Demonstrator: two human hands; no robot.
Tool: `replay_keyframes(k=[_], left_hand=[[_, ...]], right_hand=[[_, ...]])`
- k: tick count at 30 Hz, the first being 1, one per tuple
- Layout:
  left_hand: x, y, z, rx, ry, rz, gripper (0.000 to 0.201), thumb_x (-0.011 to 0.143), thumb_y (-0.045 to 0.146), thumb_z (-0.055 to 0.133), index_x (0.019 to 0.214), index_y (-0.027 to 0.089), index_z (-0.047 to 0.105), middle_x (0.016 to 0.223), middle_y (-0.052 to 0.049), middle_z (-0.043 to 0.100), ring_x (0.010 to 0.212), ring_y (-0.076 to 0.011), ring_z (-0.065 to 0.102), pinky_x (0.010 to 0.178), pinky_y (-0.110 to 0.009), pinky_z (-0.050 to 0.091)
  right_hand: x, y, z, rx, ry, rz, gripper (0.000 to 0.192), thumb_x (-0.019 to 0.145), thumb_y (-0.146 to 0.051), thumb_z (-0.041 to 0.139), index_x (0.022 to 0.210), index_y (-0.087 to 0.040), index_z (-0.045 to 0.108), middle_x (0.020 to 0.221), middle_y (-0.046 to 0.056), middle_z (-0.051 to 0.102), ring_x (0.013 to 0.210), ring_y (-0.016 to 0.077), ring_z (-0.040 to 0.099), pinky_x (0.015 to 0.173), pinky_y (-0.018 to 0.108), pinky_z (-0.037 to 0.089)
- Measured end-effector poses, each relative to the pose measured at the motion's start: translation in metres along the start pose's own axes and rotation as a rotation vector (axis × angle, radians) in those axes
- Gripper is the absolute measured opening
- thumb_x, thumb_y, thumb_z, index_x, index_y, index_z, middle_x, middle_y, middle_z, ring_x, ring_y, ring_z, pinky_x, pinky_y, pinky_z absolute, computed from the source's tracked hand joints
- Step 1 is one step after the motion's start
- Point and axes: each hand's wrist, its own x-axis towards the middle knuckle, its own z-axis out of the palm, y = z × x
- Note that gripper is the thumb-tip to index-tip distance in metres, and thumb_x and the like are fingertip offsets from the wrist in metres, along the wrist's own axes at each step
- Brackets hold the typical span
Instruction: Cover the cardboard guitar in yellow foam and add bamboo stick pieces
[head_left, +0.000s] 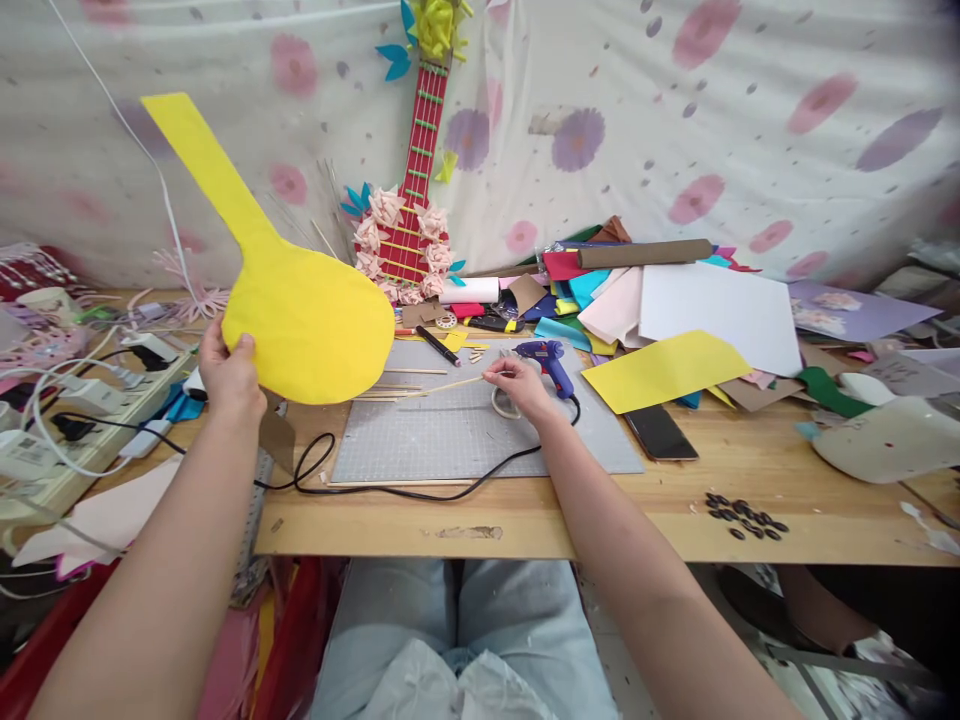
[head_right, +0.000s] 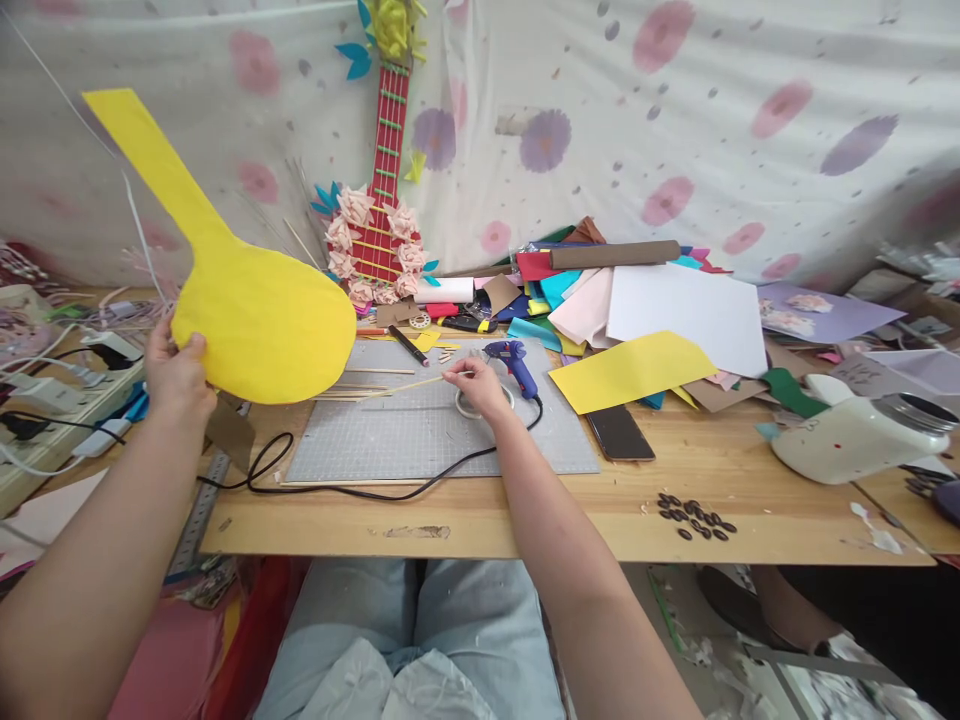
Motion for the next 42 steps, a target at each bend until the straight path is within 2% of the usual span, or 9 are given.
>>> replay_keyframes(k=[6, 12, 16, 19, 23, 25, 29, 35, 42], left_hand=[[0.002, -0.002, 0.008, -0.081, 0.049, -0.055, 0.047, 0.078, 0.004, 0.045, 0.125, 0.009, 0.040, 0.126, -0.009, 0.053, 0.102, -0.0104, 0.057, 0.091, -0.027, 0.047], [-0.005, -0.020, 0.008, -0.056, 0.114, -0.109, 0.046, 0.081, 0.008, 0.044, 0.127, 0.012, 0.036, 0.127, -0.010, 0.052, 0.105, -0.0117, 0.056, 0.091, -0.028, 0.046], [-0.025, -0.043, 0.012, -0.077, 0.166, -0.069, 0.047, 0.083, 0.009, 0.039, 0.129, 0.010, 0.029, 0.135, -0.014, 0.042, 0.117, -0.0144, 0.047, 0.100, -0.030, 0.039], [-0.040, -0.055, 0.019, -0.050, 0.194, -0.044, 0.048, 0.083, 0.011, 0.040, 0.128, 0.010, 0.025, 0.140, -0.016, 0.035, 0.124, -0.0163, 0.041, 0.104, -0.031, 0.034], [-0.047, -0.056, 0.020, 0.038, 0.208, 0.037, 0.048, 0.083, 0.012, 0.039, 0.128, 0.012, 0.022, 0.142, -0.015, 0.032, 0.125, -0.0130, 0.039, 0.104, -0.028, 0.033], [-0.046, -0.054, 0.017, 0.068, 0.220, 0.069, 0.048, 0.083, 0.012, 0.039, 0.128, 0.012, 0.023, 0.142, -0.014, 0.033, 0.125, -0.0114, 0.039, 0.104, -0.026, 0.032], [-0.045, -0.049, 0.011, 0.058, 0.272, 0.086, 0.047, 0.081, 0.011, 0.041, 0.126, 0.010, 0.028, 0.138, -0.015, 0.038, 0.120, -0.0112, 0.044, 0.102, -0.025, 0.035], [-0.041, -0.055, 0.009, 0.062, 0.387, 0.060, 0.045, 0.079, 0.005, 0.044, 0.123, 0.008, 0.037, 0.131, -0.012, 0.046, 0.115, -0.0108, 0.048, 0.100, -0.024, 0.036], [-0.033, -0.070, 0.009, 0.020, 0.394, 0.012, 0.047, 0.078, -0.001, 0.046, 0.124, 0.004, 0.038, 0.132, -0.016, 0.046, 0.114, -0.0101, 0.049, 0.100, -0.023, 0.036]], right_hand=[[0.000, -0.001, 0.003, -0.377, -0.124, -0.174, 0.023, 0.071, -0.043, 0.063, 0.063, -0.021, 0.063, 0.082, 0.004, 0.060, 0.091, 0.0214, 0.050, 0.088, 0.042, 0.036], [-0.003, -0.003, 0.001, -0.495, -0.253, -0.302, 0.011, 0.072, -0.032, 0.065, 0.066, -0.022, 0.065, 0.082, 0.004, 0.060, 0.092, 0.0220, 0.049, 0.088, 0.040, 0.037], [-0.004, -0.002, 0.001, -0.438, -0.226, -0.259, 0.008, 0.074, -0.029, 0.061, 0.070, -0.022, 0.063, 0.084, 0.003, 0.061, 0.091, 0.0205, 0.050, 0.087, 0.037, 0.038], [-0.004, 0.001, -0.003, -0.349, -0.114, -0.183, 0.012, 0.077, -0.030, 0.054, 0.074, -0.021, 0.061, 0.082, 0.003, 0.060, 0.086, 0.0189, 0.052, 0.082, 0.035, 0.039], [-0.003, 0.003, -0.004, -0.394, 0.101, -0.105, 0.014, 0.078, -0.031, 0.052, 0.071, -0.020, 0.057, 0.078, 0.004, 0.058, 0.082, 0.0199, 0.051, 0.077, 0.035, 0.040], [-0.004, 0.002, 0.002, -0.470, 0.149, -0.075, 0.012, 0.077, -0.029, 0.054, 0.069, -0.020, 0.056, 0.081, 0.006, 0.058, 0.083, 0.0218, 0.051, 0.077, 0.037, 0.039], [0.002, -0.007, 0.029, -0.549, 0.079, -0.060, 0.009, 0.079, -0.026, 0.053, 0.072, -0.020, 0.055, 0.083, 0.008, 0.060, 0.087, 0.0237, 0.052, 0.079, 0.038, 0.039], [0.029, -0.021, 0.070, -0.678, -0.092, 0.171, 0.016, 0.087, -0.028, 0.042, 0.094, -0.019, 0.053, 0.093, 0.009, 0.065, 0.085, 0.0213, 0.059, 0.072, 0.032, 0.041], [0.039, -0.006, 0.072, -0.927, -0.106, -0.006, 0.021, 0.087, -0.023, 0.040, 0.101, -0.014, 0.054, 0.104, 0.012, 0.063, 0.104, 0.0239, 0.050, 0.080, 0.032, 0.038]])
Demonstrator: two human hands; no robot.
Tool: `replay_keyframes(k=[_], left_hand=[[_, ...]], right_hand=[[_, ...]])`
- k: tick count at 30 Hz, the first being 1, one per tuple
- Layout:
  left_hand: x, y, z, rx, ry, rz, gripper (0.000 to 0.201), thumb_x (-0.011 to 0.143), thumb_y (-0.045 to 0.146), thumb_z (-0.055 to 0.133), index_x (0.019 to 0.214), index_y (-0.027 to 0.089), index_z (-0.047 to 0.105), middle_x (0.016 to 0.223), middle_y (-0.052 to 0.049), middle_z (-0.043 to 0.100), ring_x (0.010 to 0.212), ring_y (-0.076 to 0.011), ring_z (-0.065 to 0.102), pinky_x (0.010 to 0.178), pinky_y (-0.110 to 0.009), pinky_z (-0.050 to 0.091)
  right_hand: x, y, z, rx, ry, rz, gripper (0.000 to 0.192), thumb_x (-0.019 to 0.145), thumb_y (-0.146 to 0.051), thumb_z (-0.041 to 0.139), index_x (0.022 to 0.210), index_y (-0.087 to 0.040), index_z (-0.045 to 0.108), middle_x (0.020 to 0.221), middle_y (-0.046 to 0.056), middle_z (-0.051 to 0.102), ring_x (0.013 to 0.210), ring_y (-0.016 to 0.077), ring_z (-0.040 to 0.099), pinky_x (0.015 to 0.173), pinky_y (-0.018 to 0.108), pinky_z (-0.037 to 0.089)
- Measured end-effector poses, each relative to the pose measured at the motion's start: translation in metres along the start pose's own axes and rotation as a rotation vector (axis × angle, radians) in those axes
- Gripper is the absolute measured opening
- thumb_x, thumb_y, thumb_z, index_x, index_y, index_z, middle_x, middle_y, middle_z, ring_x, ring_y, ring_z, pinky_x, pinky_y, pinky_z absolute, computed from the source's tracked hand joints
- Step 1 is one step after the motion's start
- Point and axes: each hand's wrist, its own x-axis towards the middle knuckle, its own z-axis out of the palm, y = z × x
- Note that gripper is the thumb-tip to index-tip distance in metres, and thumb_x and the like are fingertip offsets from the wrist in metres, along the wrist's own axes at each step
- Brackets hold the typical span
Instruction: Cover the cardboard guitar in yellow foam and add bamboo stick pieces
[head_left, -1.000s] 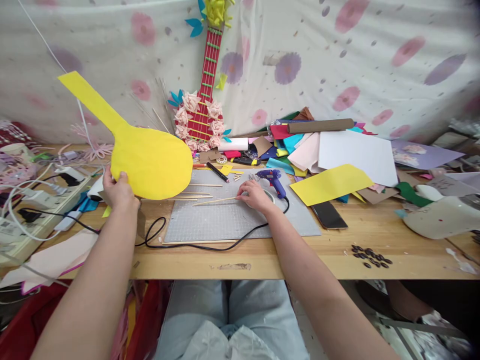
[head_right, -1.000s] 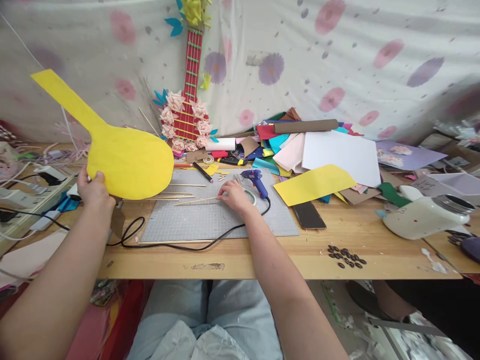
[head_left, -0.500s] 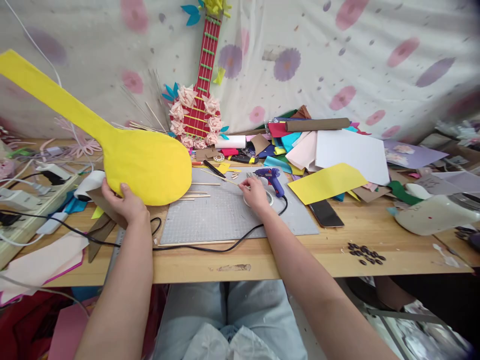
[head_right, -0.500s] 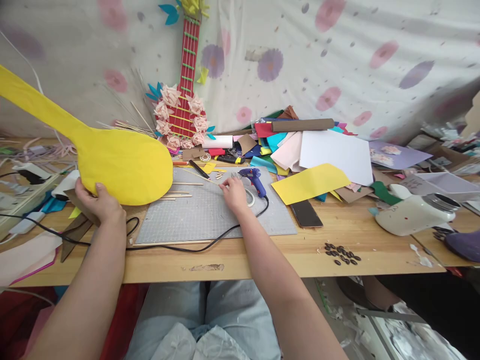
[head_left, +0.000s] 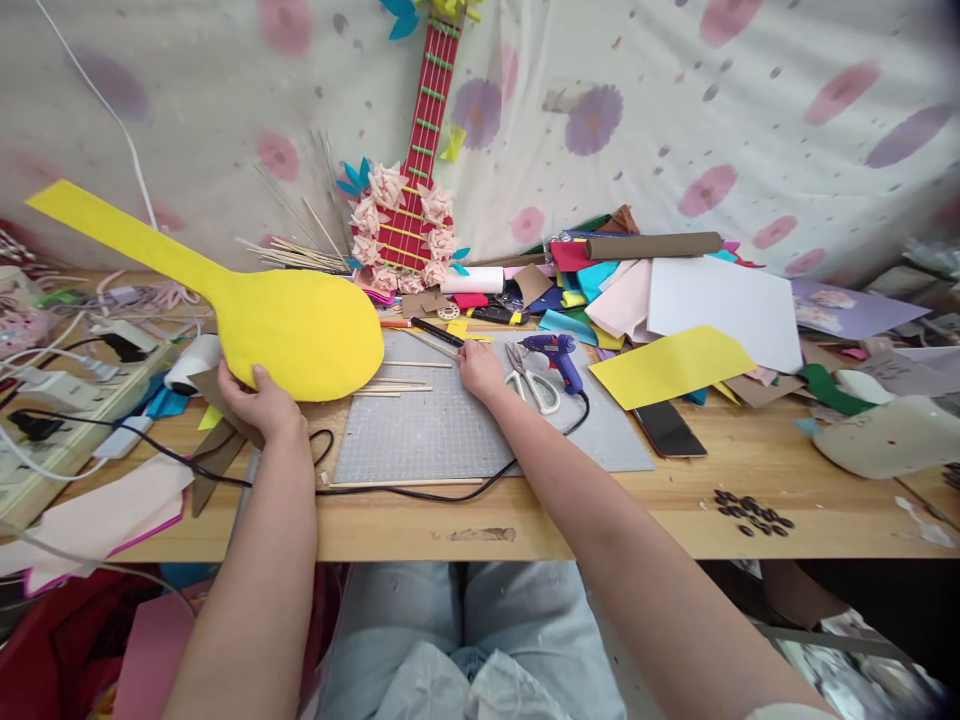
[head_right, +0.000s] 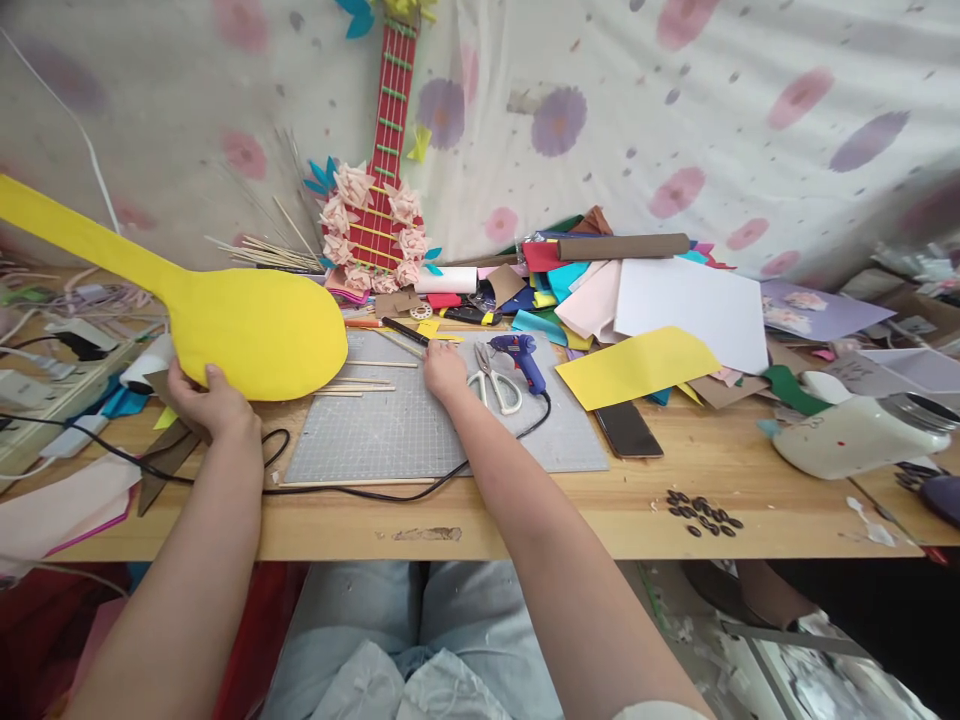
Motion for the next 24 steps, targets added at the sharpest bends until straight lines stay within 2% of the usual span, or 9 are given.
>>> replay_keyframes(k=[4, 7, 9, 12, 14, 17, 20, 24], left_hand=[[0.000, 0.001, 0.000, 0.008, -0.010, 0.022, 0.047, 0.079, 0.000, 0.045, 0.125, 0.004, 0.037, 0.131, -0.016, 0.046, 0.113, -0.0103, 0.050, 0.099, -0.023, 0.036], [-0.001, 0.006, -0.002, 0.037, 0.023, 0.047, 0.045, 0.079, 0.001, 0.045, 0.123, 0.005, 0.038, 0.130, -0.016, 0.046, 0.114, -0.0112, 0.048, 0.099, -0.023, 0.036], [-0.001, 0.008, -0.003, 0.078, 0.050, 0.046, 0.044, 0.079, 0.002, 0.046, 0.123, 0.005, 0.040, 0.129, -0.015, 0.045, 0.115, -0.0116, 0.047, 0.099, -0.023, 0.036], [-0.001, 0.005, -0.005, 0.151, 0.077, 0.061, 0.046, 0.079, 0.004, 0.046, 0.124, 0.008, 0.039, 0.129, -0.013, 0.046, 0.115, -0.0109, 0.046, 0.100, -0.023, 0.035], [0.001, 0.001, -0.006, 0.165, 0.081, 0.092, 0.048, 0.078, 0.004, 0.046, 0.125, 0.008, 0.037, 0.132, -0.013, 0.045, 0.117, -0.0103, 0.046, 0.102, -0.023, 0.033], [0.003, -0.003, -0.007, 0.100, 0.067, 0.108, 0.049, 0.079, 0.003, 0.043, 0.127, 0.006, 0.032, 0.135, -0.016, 0.041, 0.119, -0.0097, 0.044, 0.102, -0.022, 0.033], [0.004, -0.001, -0.007, 0.029, 0.050, 0.092, 0.048, 0.080, 0.002, 0.039, 0.127, 0.003, 0.026, 0.137, -0.020, 0.037, 0.119, -0.0094, 0.044, 0.100, -0.021, 0.034], [0.003, 0.004, -0.007, 0.067, 0.045, 0.110, 0.048, 0.080, 0.002, 0.038, 0.127, 0.007, 0.027, 0.137, -0.016, 0.037, 0.120, -0.0080, 0.042, 0.100, -0.020, 0.033]], right_hand=[[-0.001, 0.004, 0.003, -0.024, 0.027, -0.069, 0.021, 0.086, -0.018, 0.041, 0.098, -0.014, 0.057, 0.102, 0.012, 0.063, 0.101, 0.0241, 0.048, 0.086, 0.034, 0.035], [-0.003, 0.001, 0.002, 0.017, 0.094, -0.084, 0.022, 0.084, -0.016, 0.042, 0.100, -0.015, 0.058, 0.103, 0.011, 0.062, 0.101, 0.0232, 0.048, 0.087, 0.033, 0.035], [-0.003, -0.003, 0.000, 0.050, 0.120, -0.144, 0.022, 0.083, -0.017, 0.045, 0.100, -0.016, 0.059, 0.105, 0.009, 0.061, 0.101, 0.0220, 0.048, 0.088, 0.032, 0.035], [-0.003, -0.010, -0.001, 0.061, 0.065, -0.266, 0.021, 0.082, -0.021, 0.049, 0.098, -0.018, 0.062, 0.105, 0.008, 0.060, 0.101, 0.0212, 0.048, 0.088, 0.031, 0.035], [-0.002, -0.015, -0.001, 0.037, 0.013, -0.289, 0.020, 0.081, -0.023, 0.052, 0.096, -0.018, 0.064, 0.104, 0.009, 0.060, 0.100, 0.0221, 0.049, 0.088, 0.032, 0.036], [0.000, -0.019, -0.002, 0.017, -0.018, -0.250, 0.015, 0.081, -0.022, 0.053, 0.088, -0.016, 0.065, 0.098, 0.010, 0.062, 0.097, 0.0225, 0.051, 0.084, 0.032, 0.037], [-0.002, -0.015, -0.008, 0.096, -0.026, -0.158, 0.015, 0.083, -0.022, 0.050, 0.087, -0.017, 0.063, 0.094, 0.008, 0.065, 0.091, 0.0202, 0.054, 0.077, 0.030, 0.038], [-0.009, -0.004, -0.019, 0.199, -0.048, -0.057, 0.014, 0.084, -0.023, 0.049, 0.088, -0.019, 0.061, 0.092, 0.005, 0.066, 0.086, 0.0182, 0.056, 0.071, 0.028, 0.038]])
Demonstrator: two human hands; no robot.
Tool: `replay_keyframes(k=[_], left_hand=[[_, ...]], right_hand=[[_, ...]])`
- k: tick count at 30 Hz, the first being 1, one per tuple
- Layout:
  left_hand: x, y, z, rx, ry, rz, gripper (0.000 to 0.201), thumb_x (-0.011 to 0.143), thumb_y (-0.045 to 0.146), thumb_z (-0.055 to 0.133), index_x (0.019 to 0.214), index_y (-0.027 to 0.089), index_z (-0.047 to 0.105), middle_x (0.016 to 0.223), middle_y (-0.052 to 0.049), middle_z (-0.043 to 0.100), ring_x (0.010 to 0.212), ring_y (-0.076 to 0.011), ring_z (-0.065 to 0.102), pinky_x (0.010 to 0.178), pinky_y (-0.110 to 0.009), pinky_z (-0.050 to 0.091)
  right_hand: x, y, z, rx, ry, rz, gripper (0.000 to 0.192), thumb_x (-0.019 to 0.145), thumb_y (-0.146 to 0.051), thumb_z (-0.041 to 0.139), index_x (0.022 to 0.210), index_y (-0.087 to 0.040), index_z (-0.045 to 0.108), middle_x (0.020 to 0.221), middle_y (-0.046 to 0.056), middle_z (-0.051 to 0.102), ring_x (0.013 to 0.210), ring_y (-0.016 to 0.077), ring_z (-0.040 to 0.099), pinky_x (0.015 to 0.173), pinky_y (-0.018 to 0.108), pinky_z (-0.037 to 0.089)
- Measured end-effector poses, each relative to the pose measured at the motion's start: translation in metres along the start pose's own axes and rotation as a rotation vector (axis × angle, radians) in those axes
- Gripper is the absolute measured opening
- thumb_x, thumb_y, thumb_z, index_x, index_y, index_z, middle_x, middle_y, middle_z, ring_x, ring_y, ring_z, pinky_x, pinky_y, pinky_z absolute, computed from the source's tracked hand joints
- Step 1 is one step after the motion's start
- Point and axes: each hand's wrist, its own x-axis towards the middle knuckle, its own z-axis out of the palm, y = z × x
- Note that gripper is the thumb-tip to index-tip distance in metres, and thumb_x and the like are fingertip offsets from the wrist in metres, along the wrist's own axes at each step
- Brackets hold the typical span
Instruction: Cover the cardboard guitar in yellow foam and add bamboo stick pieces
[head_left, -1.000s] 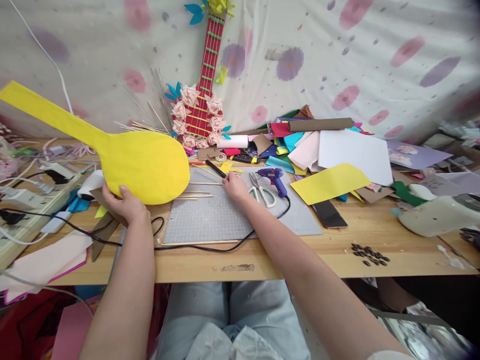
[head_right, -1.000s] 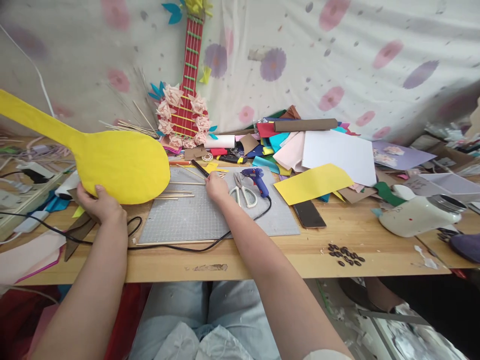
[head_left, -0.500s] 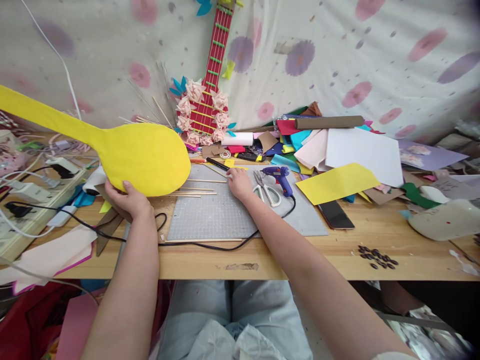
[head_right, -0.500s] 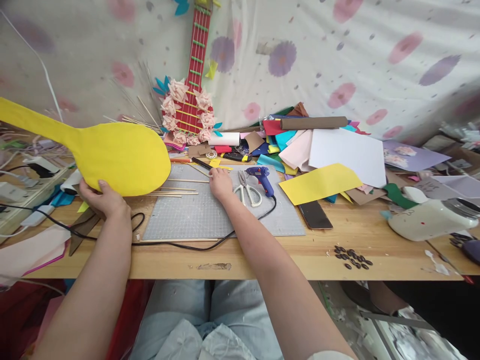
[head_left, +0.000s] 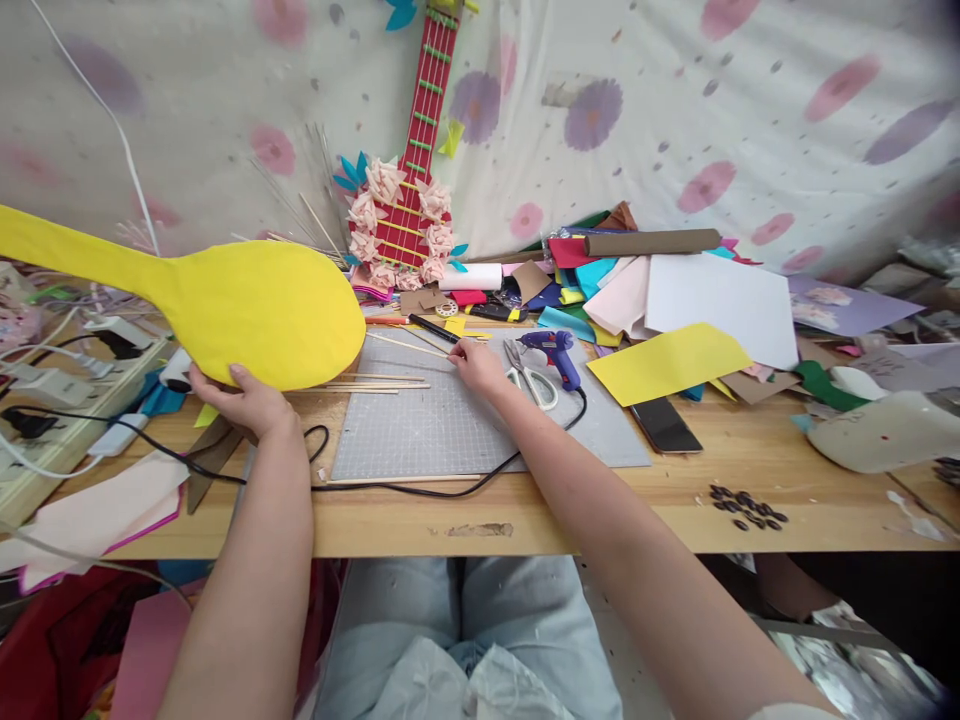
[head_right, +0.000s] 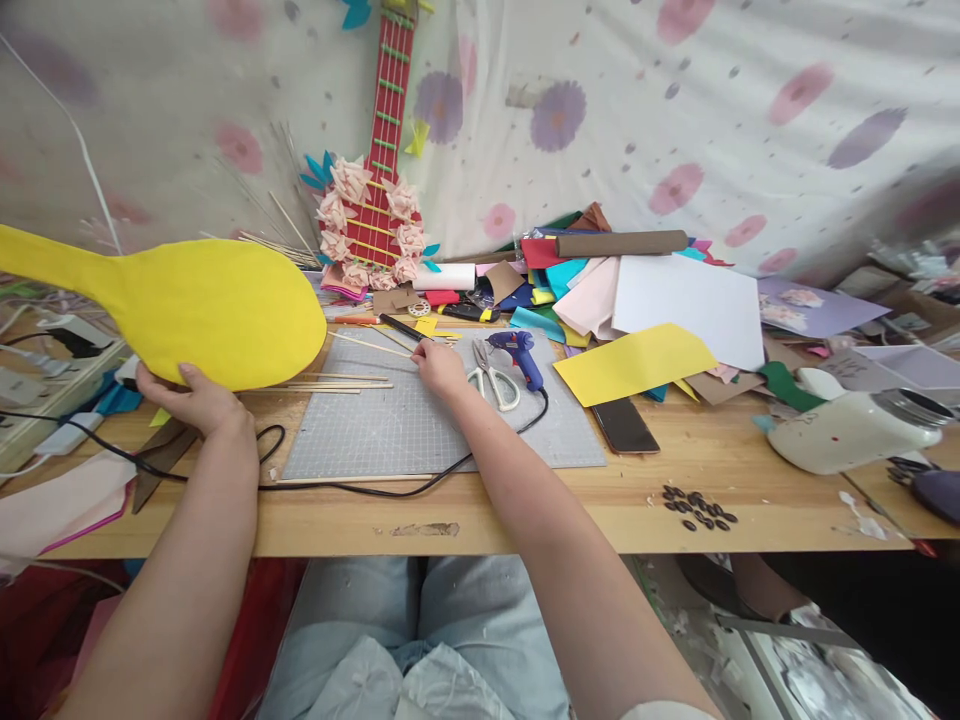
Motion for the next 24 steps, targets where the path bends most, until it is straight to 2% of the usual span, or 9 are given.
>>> replay_keyframes(k=[5, 11, 14, 18, 21, 24], left_hand=[[-0.004, 0.005, -0.001, -0.037, 0.021, 0.011, 0.048, 0.079, 0.001, 0.039, 0.126, 0.005, 0.030, 0.135, -0.018, 0.039, 0.120, -0.0099, 0.043, 0.100, -0.022, 0.032], [-0.001, 0.000, -0.001, -0.012, 0.014, 0.013, 0.049, 0.077, -0.002, 0.037, 0.125, 0.006, 0.027, 0.136, -0.017, 0.039, 0.119, -0.0088, 0.043, 0.100, -0.021, 0.033], [0.003, -0.006, 0.000, 0.043, 0.032, 0.001, 0.050, 0.078, -0.002, 0.036, 0.125, 0.008, 0.024, 0.137, -0.016, 0.037, 0.120, -0.0074, 0.042, 0.102, -0.021, 0.031], [0.003, -0.010, 0.000, 0.043, 0.007, 0.014, 0.048, 0.080, 0.002, 0.038, 0.126, 0.007, 0.022, 0.139, -0.019, 0.033, 0.124, -0.0107, 0.039, 0.105, -0.024, 0.028], [0.003, -0.010, 0.000, 0.091, -0.001, 0.011, 0.048, 0.081, 0.004, 0.039, 0.126, 0.009, 0.024, 0.139, -0.017, 0.035, 0.123, -0.0105, 0.039, 0.105, -0.024, 0.029], [0.002, -0.011, -0.002, 0.139, 0.011, 0.007, 0.049, 0.081, 0.003, 0.040, 0.127, 0.011, 0.026, 0.138, -0.014, 0.038, 0.123, -0.0094, 0.040, 0.105, -0.023, 0.029]], right_hand=[[-0.006, 0.004, 0.005, -0.030, -0.003, -0.035, 0.012, 0.083, -0.022, 0.050, 0.084, -0.016, 0.061, 0.093, 0.008, 0.066, 0.090, 0.0190, 0.056, 0.075, 0.028, 0.039], [-0.002, -0.007, 0.019, -0.015, 0.015, -0.080, 0.012, 0.084, -0.020, 0.050, 0.085, -0.015, 0.061, 0.092, 0.009, 0.065, 0.091, 0.0184, 0.056, 0.080, 0.029, 0.038], [-0.002, -0.009, 0.018, 0.001, 0.018, -0.106, 0.011, 0.082, -0.019, 0.051, 0.085, -0.016, 0.061, 0.090, 0.008, 0.065, 0.090, 0.0178, 0.056, 0.081, 0.029, 0.038], [-0.003, -0.004, 0.018, 0.000, 0.009, -0.122, 0.010, 0.080, -0.019, 0.054, 0.084, -0.016, 0.063, 0.088, 0.007, 0.066, 0.088, 0.0177, 0.056, 0.079, 0.028, 0.039], [-0.003, -0.003, 0.017, 0.007, -0.012, -0.131, 0.012, 0.080, -0.020, 0.053, 0.083, -0.017, 0.064, 0.088, 0.006, 0.067, 0.087, 0.0179, 0.057, 0.077, 0.028, 0.040], [-0.002, -0.004, 0.012, 0.059, -0.009, -0.059, 0.014, 0.081, -0.019, 0.050, 0.082, -0.017, 0.064, 0.089, 0.007, 0.067, 0.086, 0.0179, 0.058, 0.076, 0.028, 0.040]])
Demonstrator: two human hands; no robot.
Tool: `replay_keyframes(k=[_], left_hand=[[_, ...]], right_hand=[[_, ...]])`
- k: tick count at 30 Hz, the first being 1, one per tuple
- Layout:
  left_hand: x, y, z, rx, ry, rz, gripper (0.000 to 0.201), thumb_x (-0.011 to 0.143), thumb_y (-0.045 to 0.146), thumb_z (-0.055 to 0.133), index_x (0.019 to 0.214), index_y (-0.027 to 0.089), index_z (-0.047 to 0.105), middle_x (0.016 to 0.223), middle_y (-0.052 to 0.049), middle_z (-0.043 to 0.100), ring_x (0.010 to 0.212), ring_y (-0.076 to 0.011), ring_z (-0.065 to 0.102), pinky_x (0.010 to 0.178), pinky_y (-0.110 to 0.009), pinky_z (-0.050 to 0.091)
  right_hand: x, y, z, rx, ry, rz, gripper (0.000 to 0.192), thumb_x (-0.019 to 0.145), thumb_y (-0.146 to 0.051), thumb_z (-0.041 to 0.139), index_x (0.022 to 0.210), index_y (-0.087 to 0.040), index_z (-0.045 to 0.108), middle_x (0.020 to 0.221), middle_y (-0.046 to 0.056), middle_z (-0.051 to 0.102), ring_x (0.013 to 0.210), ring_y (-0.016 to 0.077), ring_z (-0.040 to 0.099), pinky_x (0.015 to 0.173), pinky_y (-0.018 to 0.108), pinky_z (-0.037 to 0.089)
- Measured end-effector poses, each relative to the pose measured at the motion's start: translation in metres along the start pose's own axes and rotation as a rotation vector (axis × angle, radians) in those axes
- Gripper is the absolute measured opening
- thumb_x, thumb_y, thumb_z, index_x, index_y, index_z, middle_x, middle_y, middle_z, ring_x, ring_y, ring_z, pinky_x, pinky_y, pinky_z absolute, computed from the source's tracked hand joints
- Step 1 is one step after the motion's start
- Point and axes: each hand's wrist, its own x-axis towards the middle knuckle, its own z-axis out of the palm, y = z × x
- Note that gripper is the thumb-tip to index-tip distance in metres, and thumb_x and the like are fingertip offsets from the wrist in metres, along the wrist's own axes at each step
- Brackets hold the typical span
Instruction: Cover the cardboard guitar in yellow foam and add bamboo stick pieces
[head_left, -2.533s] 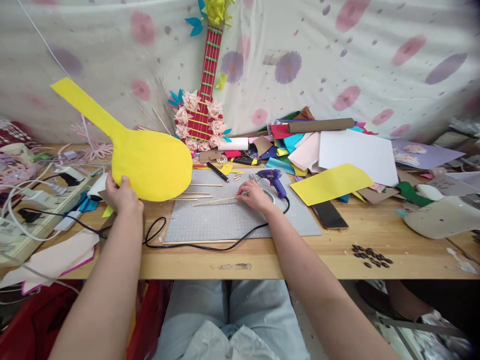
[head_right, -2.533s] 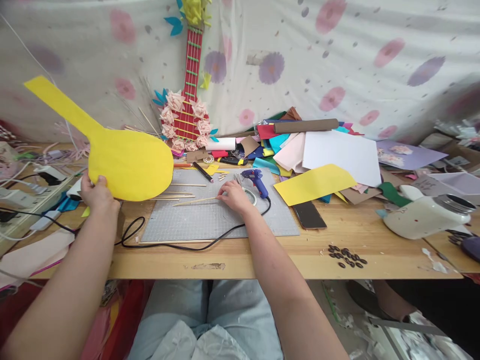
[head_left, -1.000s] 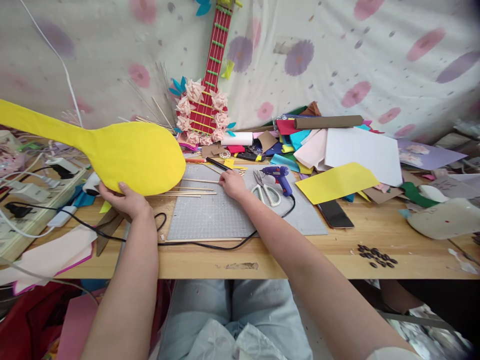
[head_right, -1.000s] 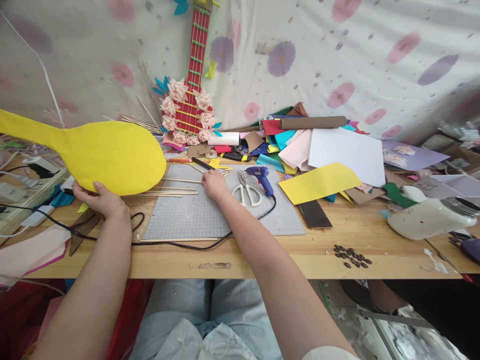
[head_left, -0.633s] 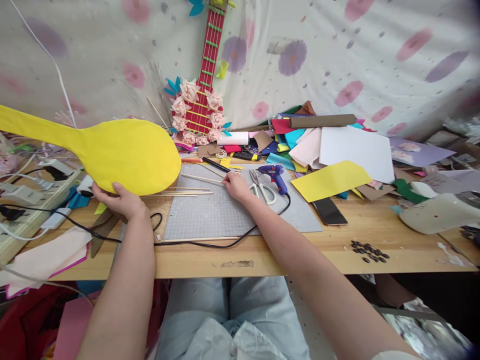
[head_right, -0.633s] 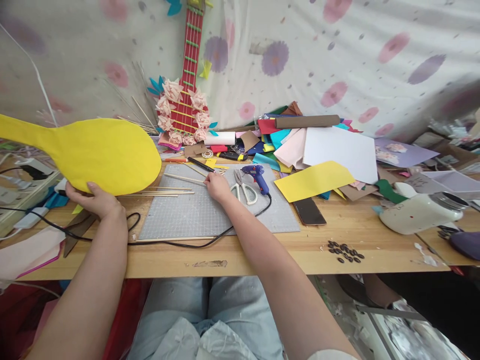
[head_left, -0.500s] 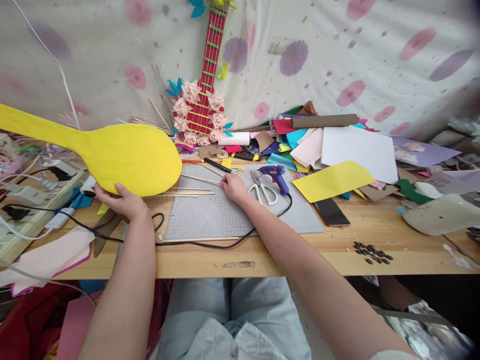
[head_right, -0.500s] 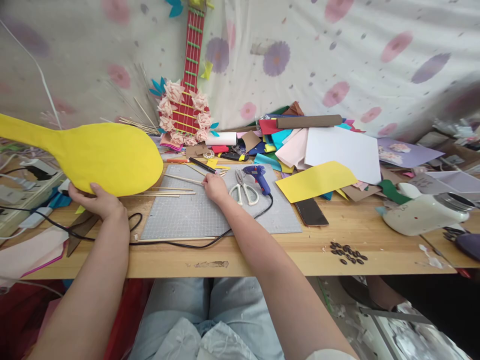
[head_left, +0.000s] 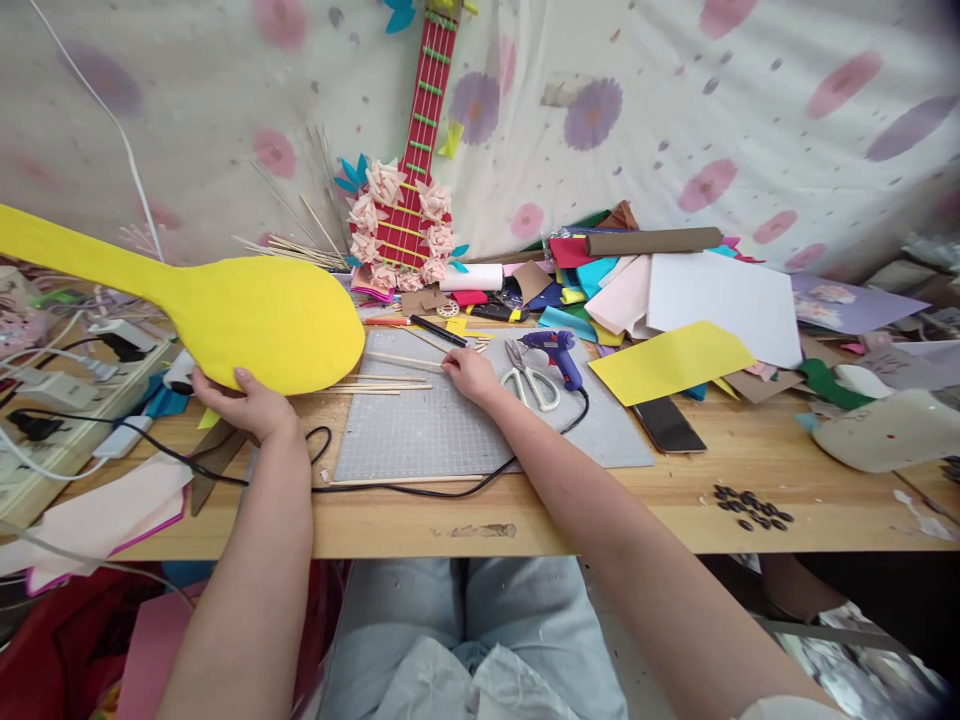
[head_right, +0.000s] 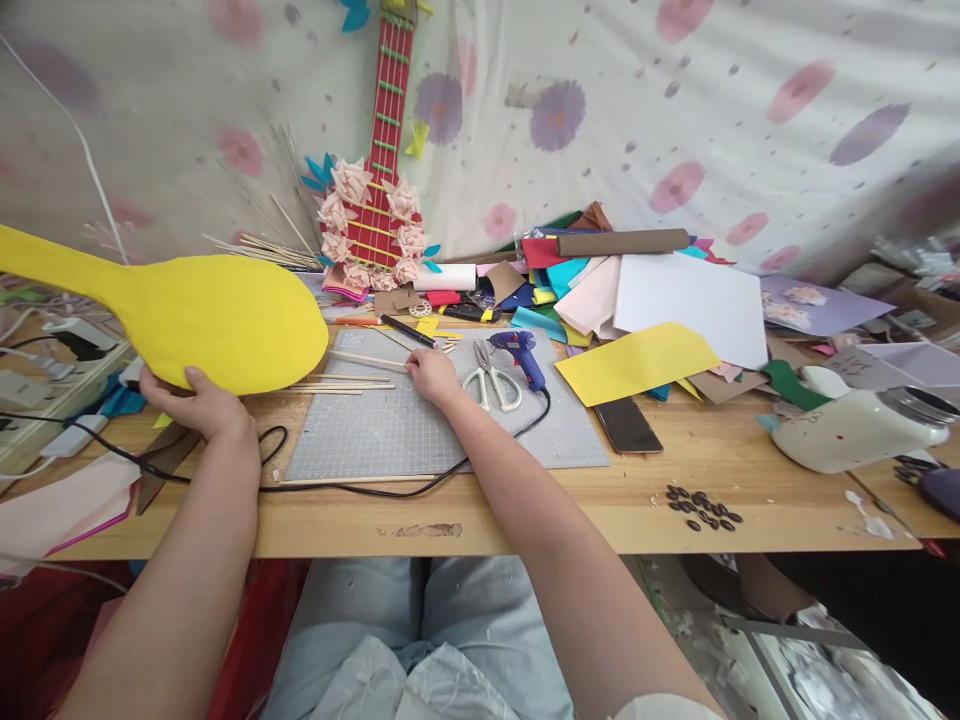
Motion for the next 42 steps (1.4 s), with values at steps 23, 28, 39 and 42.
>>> replay_keyframes(k=[23, 28, 39, 42], left_hand=[[-0.050, 0.049, 0.017, 0.185, -0.391, 0.300, 0.051, 0.073, 0.028, 0.061, 0.120, 0.013, 0.047, 0.136, -0.017, 0.034, 0.129, -0.0255, 0.031, 0.108, -0.040, 0.021], [-0.091, 0.097, 0.024, 0.170, -0.933, 0.246, 0.026, 0.077, 0.042, 0.054, 0.075, 0.017, 0.060, 0.077, -0.005, 0.063, 0.076, -0.0172, 0.058, 0.075, -0.029, 0.045], [-0.123, 0.115, 0.033, -0.077, -1.255, -0.402, 0.021, 0.072, 0.033, 0.061, 0.075, 0.013, 0.061, 0.076, -0.006, 0.068, 0.054, -0.0105, 0.060, 0.039, -0.018, 0.039], [-0.119, 0.116, 0.032, -0.079, -1.310, -0.425, 0.023, 0.069, 0.034, 0.066, 0.074, 0.012, 0.061, 0.076, -0.008, 0.068, 0.057, -0.0127, 0.063, 0.042, -0.020, 0.043]], right_hand=[[-0.030, 0.013, -0.012, 0.872, 0.067, 0.061, 0.011, 0.065, -0.023, 0.058, 0.075, -0.018, 0.056, 0.068, -0.003, 0.057, 0.061, 0.0091, 0.051, 0.063, 0.025, 0.042], [-0.031, 0.012, -0.010, 0.938, 0.095, 0.011, 0.016, 0.064, -0.028, 0.062, 0.074, -0.019, 0.054, 0.069, -0.003, 0.056, 0.063, 0.0091, 0.050, 0.064, 0.025, 0.042], [-0.039, 0.015, -0.015, 0.983, 0.051, 0.003, 0.023, 0.058, -0.031, 0.068, 0.071, -0.019, 0.054, 0.065, -0.004, 0.055, 0.059, 0.0081, 0.049, 0.058, 0.023, 0.040], [-0.039, 0.014, -0.016, 1.009, 0.022, 0.017, 0.025, 0.055, -0.031, 0.071, 0.070, -0.019, 0.054, 0.064, -0.005, 0.055, 0.059, 0.0083, 0.050, 0.058, 0.023, 0.040]])
